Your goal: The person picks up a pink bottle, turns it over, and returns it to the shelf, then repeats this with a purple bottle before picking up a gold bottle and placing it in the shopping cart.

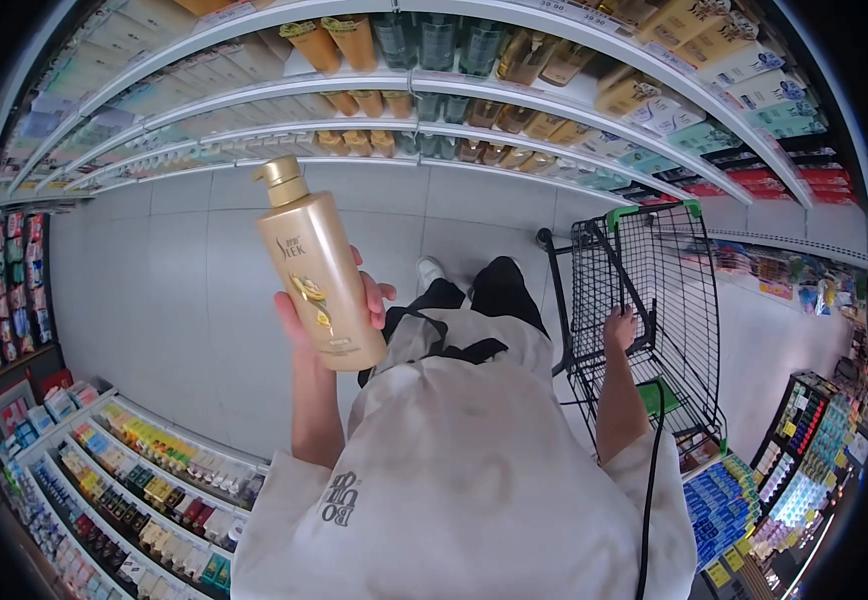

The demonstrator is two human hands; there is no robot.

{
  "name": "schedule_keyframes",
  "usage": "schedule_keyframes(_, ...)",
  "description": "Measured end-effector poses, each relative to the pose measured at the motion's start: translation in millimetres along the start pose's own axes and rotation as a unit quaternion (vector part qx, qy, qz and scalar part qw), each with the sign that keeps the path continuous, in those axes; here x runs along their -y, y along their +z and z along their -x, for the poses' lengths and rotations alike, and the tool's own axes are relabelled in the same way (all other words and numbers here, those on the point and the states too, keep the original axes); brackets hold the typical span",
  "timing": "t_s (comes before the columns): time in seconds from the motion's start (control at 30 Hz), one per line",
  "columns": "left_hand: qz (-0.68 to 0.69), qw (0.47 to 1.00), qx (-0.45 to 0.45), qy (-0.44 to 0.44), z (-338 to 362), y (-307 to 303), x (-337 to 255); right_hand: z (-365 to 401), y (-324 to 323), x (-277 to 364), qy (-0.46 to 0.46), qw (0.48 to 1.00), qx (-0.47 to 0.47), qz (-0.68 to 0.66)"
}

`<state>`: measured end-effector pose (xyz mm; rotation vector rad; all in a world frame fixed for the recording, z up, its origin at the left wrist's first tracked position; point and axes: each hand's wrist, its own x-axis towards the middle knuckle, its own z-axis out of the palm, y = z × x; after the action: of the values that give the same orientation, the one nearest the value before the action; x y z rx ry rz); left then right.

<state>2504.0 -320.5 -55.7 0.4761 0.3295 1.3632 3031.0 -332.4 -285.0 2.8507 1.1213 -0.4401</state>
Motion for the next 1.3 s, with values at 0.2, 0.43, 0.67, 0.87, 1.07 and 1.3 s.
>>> schedule_keyframes(0.2, 0.003, 0.999, 0.029, -0.033, 4, 2, 6, -28, 27, -38, 0.019, 0.992, 0.115, -0.052)
schedule_keyframes(0.43, -0.032, 0.997, -0.009, -0.065, 7, 13, 26, -9, 11, -20, 0.046, 0.984, 0.156, -0.076)
schedule_keyframes(0.67, -0.033, 0.989, -0.045, -0.140, 4, 7, 62, -14, 9, -29, -0.016, 0.960, 0.178, -0.218)
schedule_keyframes(0.87, -0.028, 0.985, -0.069, -0.154, 8, 36, 101, -16, 3, -45, -0.054, 0.936, 0.225, -0.264)
schedule_keyframes(1.07, -0.038, 0.981, -0.088, -0.167, 31, 65, 138, -21, 16, -84, -0.274, 0.941, 0.127, -0.152)
schedule_keyframes(1.3, -0.042, 0.972, -0.146, -0.179, 74, 86, 175, -10, 13, -95, -0.177, 0.940, 0.222, -0.191)
